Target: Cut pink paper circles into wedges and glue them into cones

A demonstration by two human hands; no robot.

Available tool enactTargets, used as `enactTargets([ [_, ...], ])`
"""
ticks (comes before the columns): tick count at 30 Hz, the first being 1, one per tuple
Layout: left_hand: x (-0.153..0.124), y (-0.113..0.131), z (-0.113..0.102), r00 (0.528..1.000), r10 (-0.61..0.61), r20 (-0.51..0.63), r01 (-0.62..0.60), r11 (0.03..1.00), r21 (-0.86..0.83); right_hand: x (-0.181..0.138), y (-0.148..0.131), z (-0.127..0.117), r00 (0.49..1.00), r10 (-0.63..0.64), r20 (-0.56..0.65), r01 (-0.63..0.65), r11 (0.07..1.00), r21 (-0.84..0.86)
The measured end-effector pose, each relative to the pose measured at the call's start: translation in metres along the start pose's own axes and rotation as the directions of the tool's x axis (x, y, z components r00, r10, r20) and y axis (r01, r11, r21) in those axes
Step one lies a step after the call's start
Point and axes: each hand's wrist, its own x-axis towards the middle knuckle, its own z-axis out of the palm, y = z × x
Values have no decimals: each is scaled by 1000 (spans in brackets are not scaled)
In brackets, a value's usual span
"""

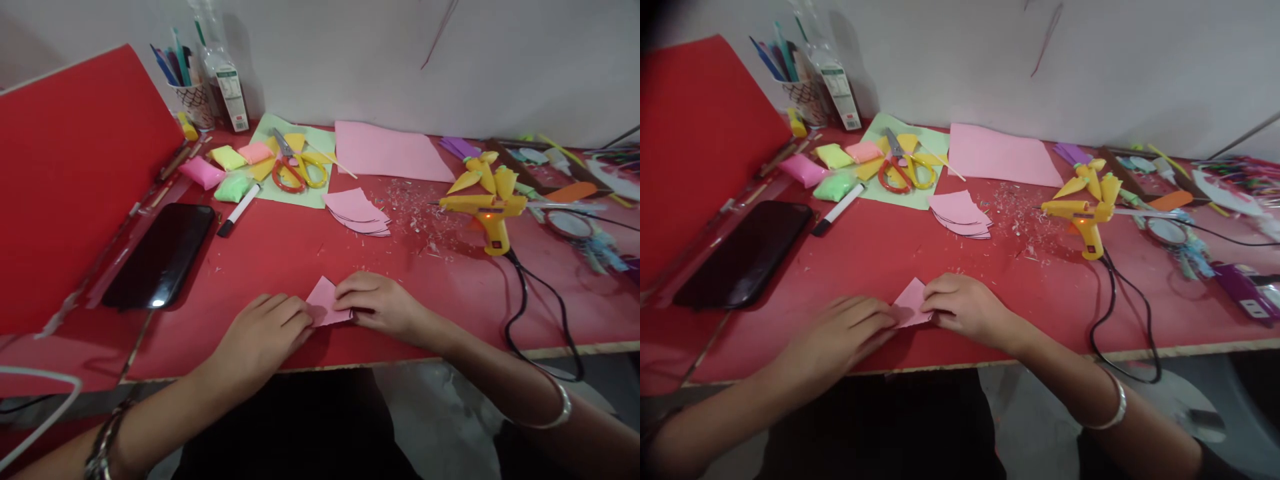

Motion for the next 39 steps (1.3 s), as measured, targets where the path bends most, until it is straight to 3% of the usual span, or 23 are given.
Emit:
enactTargets([
  [5, -6, 1, 2, 993, -53, -102, 53, 999, -5, 4, -1, 1, 997, 83, 6, -83, 996, 31],
  [11, -6, 1, -2, 975, -189, -121, 190, 982, -2, 6, -4, 4, 978, 208, -32, -207, 977, 41],
  [25, -2, 0, -3, 941, -337, 34, 339, 938, -71, 13, -8, 7, 930, 363, -51, -363, 932, 13],
  [34, -4, -2, -2, 948, -316, 41, 317, 948, -16, 12, -11, 12, 919, 386, -73, -391, 918, -70],
  [39, -7, -6, -1, 981, -195, 4, 195, 980, 41, 12, -13, 13, 920, 388, -56, -392, 913, -113],
])
